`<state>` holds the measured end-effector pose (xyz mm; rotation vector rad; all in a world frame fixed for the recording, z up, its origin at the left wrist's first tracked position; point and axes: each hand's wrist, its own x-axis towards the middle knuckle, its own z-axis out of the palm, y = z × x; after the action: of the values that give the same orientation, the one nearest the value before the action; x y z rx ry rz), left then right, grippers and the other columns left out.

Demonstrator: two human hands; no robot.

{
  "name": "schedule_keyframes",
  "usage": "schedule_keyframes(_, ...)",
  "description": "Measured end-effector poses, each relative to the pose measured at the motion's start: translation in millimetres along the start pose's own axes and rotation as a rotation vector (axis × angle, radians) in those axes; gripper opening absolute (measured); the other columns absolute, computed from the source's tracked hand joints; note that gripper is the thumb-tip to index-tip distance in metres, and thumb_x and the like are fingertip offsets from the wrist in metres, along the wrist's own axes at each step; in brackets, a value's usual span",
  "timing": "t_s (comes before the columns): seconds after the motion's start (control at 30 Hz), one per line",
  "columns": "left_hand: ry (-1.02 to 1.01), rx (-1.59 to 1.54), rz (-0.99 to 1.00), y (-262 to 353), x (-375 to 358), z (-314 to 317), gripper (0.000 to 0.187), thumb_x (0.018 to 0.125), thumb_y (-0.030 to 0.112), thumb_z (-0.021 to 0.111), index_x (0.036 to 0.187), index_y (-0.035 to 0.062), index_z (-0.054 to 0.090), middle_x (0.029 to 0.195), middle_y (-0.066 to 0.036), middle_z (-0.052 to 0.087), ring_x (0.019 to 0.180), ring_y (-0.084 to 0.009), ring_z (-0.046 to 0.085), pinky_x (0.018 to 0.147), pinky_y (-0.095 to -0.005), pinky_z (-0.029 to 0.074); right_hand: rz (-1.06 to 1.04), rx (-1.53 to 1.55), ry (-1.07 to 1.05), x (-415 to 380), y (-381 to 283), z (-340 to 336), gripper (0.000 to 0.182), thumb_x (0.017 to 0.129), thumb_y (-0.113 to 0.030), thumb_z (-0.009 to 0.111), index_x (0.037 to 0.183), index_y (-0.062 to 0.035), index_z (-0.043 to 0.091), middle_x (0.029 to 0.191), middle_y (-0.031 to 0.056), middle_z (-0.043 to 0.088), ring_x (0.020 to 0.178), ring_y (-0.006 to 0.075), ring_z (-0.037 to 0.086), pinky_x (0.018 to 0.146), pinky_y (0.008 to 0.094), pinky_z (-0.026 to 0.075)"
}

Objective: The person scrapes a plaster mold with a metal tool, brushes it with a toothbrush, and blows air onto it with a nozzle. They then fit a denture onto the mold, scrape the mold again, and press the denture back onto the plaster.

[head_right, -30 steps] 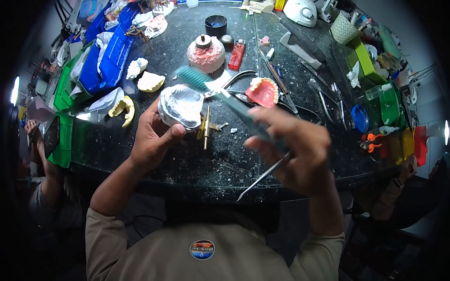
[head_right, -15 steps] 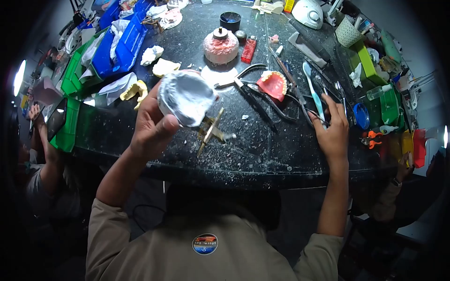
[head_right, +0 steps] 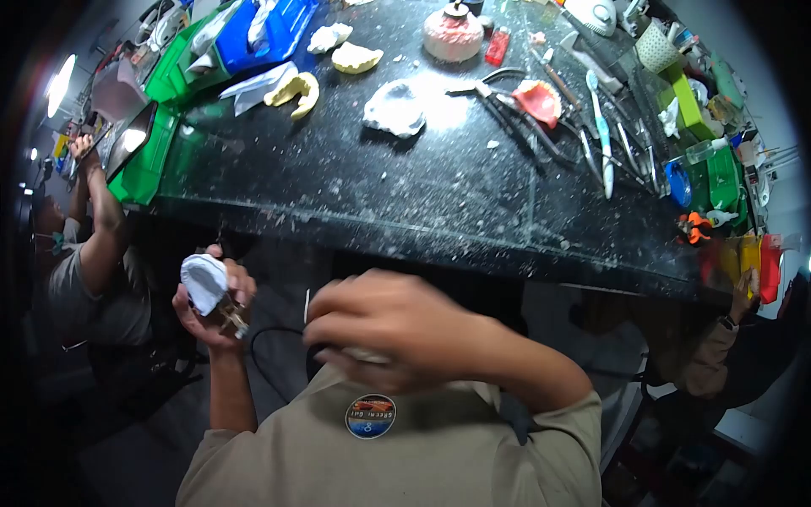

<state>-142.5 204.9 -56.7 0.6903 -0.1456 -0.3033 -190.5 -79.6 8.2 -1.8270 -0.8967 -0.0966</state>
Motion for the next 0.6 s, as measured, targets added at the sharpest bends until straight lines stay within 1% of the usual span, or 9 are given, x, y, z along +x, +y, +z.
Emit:
schedule_keyframes(0.03,0.151,-0.031,0.062,8.7,-12.4,-16.7,0.064,0.089,0.048,0.049,0.126,-0.0022,0.036,0.087,-0.017,0.052,0.07,-0.0234,0.05,0.06,-0.0312,0.039,0.137,0.219,-0.224,5.1,15.5,36.6,0.016,0.083,-0.015,0.065,0.094,-0.0036,0.063,0.094,0.0128,0.061,0.086,0.031,0.062,0.076,0.0401,0.05)
schedule_keyframes(0.07,0.056,0.043,0.096,18.3,-17.9,-32.2,0.06,0.091,0.045,0.047,0.125,-0.0029,0.039,0.088,-0.016,0.051,0.071,-0.0225,0.048,0.061,-0.0319,0.039,0.257,0.255,-0.344,13.2,39.7,74.2,0.023,0.084,-0.017,0.065,0.099,0.0002,0.062,0.1,0.0177,0.062,0.093,0.0354,0.062,0.082,0.0418,0.05)
schedule_keyframes(0.1,0.107,0.021,0.122,23.1,-26.0,-43.2,0.058,0.091,0.044,0.047,0.123,-0.0037,0.042,0.09,-0.016,0.05,0.073,-0.0222,0.048,0.061,-0.0319,0.039,0.302,0.18,-0.412,14.5,76.3,115.4,0.037,0.088,-0.02,0.061,0.119,-0.0005,0.056,0.116,0.021,0.058,0.109,0.0363,0.056,0.094,0.0414,0.046)
schedule_keyframes(0.13,0.174,0.025,0.137,25.5,-33.8,-50.6,0.058,0.091,0.045,0.046,0.123,-0.004,0.042,0.09,-0.016,0.05,0.074,-0.0223,0.048,0.061,-0.0317,0.039,0.494,0.333,-0.4,5.0,134.8,184.9,0.056,0.086,-0.02,0.062,0.135,0.0001,0.043,0.128,0.0249,0.051,0.12,0.0379,0.049,0.102,0.0419,0.04)
schedule_keyframes(0.2,0.265,0.024,0.133,31.2,-48.4,-65.0,0.059,0.092,0.046,0.045,0.124,-0.0042,0.043,0.091,-0.016,0.051,0.075,-0.023,0.049,0.061,-0.0317,0.039,0.411,0.057,-0.174,35.2,208.8,253.9,0.086,0.079,-0.025,0.07,0.146,-0.0007,0.021,0.139,0.0288,0.037,0.129,0.0394,0.04,0.105,0.0425,0.037)
schedule_keyframes(0.27,0.281,0.028,0.133,29.9,-62.4,-73.6,0.061,0.093,0.048,0.044,0.124,-0.004,0.045,0.095,-0.019,0.053,0.076,-0.0244,0.052,0.062,-0.0321,0.04,0.713,0.229,-0.07,85.2,215.3,266.2,0.089,0.076,-0.026,0.073,0.145,-0.0003,0.022,0.137,0.0288,0.039,0.126,0.0406,0.042,0.104,0.0429,0.038)
schedule_keyframes(0.37,0.247,-0.003,0.152,27.5,-83.3,-81.3,0.062,0.094,0.05,0.041,0.125,-0.0037,0.046,0.097,-0.02,0.054,0.076,-0.0258,0.053,0.062,-0.0329,0.042,0.692,0.236,0.241,136.8,232.2,315.0,0.076,0.076,-0.029,0.074,0.136,0.0001,0.038,0.129,0.026,0.045,0.116,0.038,0.049,0.097,0.0425,0.042)
schedule_keyframes(0.47,0.221,-0.038,0.163,30.5,-96.2,-91.0,0.063,0.095,0.052,0.04,0.125,-0.0026,0.047,0.099,-0.02,0.055,0.076,-0.026,0.053,0.063,-0.0327,0.044,0.602,0.493,0.485,158.0,244.0,335.2,0.056,0.078,-0.034,0.073,0.119,-0.0014,0.054,0.122,0.0233,0.049,0.11,0.034,0.05,0.093,0.0418,0.042)
schedule_keyframes(0.6,0.394,0.137,0.226,45.4,-101.0,-109.4,0.06,0.095,0.054,0.039,0.121,0.0006,0.049,0.093,-0.019,0.06,0.07,-0.0234,0.058,0.044,-0.0252,0.043,0.623,0.272,0.434,133.6,221.7,318.4,0.035,0.082,-0.033,0.069,0.099,-0.0034,0.06,0.125,0.0192,0.044,0.105,0.03,0.052,0.091,0.0416,0.042)
